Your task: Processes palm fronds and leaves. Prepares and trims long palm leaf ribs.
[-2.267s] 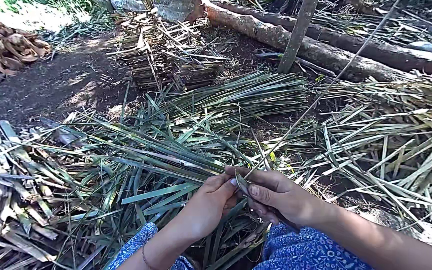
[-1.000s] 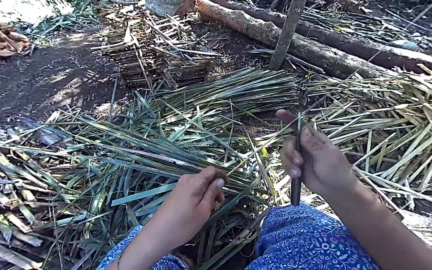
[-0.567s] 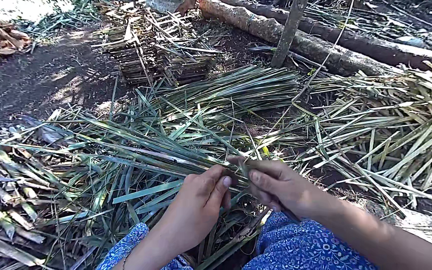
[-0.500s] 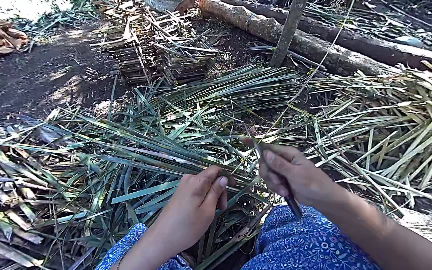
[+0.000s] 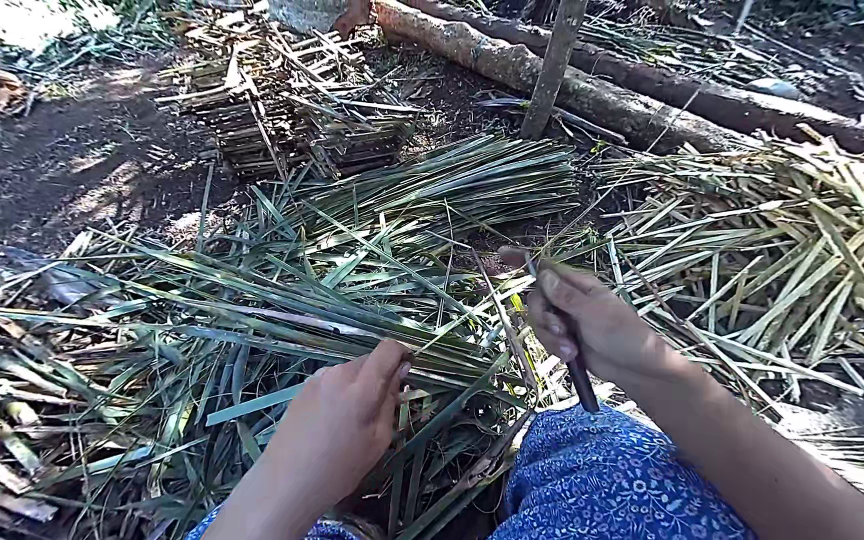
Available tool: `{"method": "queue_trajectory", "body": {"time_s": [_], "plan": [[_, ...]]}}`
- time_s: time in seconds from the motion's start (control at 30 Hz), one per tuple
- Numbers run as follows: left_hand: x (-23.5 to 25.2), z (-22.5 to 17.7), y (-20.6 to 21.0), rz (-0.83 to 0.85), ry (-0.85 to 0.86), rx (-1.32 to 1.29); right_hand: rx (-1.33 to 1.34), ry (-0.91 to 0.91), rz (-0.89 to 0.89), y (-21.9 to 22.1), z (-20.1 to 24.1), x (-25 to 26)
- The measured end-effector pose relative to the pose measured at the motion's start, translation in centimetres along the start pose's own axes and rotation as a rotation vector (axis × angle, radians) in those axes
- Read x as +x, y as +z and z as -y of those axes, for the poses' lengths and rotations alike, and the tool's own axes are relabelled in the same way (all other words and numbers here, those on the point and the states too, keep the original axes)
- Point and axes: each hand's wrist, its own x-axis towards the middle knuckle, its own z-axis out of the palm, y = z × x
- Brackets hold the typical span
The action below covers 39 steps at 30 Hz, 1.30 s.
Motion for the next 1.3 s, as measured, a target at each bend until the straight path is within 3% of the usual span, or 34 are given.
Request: {"method": "queue_trajectory", "body": {"time_s": [0.13,0.23,0.33,0.5,0.67,0.8,1.03,1.2,1.3], "plan": [[-0.1,1.7,-1.3,-0.043,0.012,0.104,0.105,-0.13,-0.339,-3.7,0.8,0.5],[0.2,1.6,-1.4,-0.025,-0.031,0.198,0.13,-0.17,-0.376,-4.0,0.7,0.1],[0.6,0.6,-1.1,0.0,-0.089,0.174,0.045,-0.202,-0.313,-2.5,0.7,-0.5],[1.6,-1.0,-0.1,-0.055,-0.104,-0.114,-0.041,-0.271,-0.097,-0.4,0.0,-0.8],[2.0,-2.2,0.1,-0.078,-0.081,-0.292,-0.161,-0.139,0.188,2.1,-0.7,-1.3],[1.8,-2.9,-0.4,-0.019,-0.145,-0.416,-0.177,-0.172,0.307,2.6,-0.9,-1.3],[1.7,-2.4,-1.3,0.057,-0.168,-0.494,-0.162,-0.313,0.153,1.2,-0.1,-0.7],[0.7,-0.3,-2.1,0.038,-0.213,-0.457,0.053,-0.373,-0.294,-2.3,1.6,-0.2],[0.4,0.3,-2.2,0.045,-0.23,-0.419,0.068,-0.335,-0.25,-2.2,1.2,-0.5]]}}
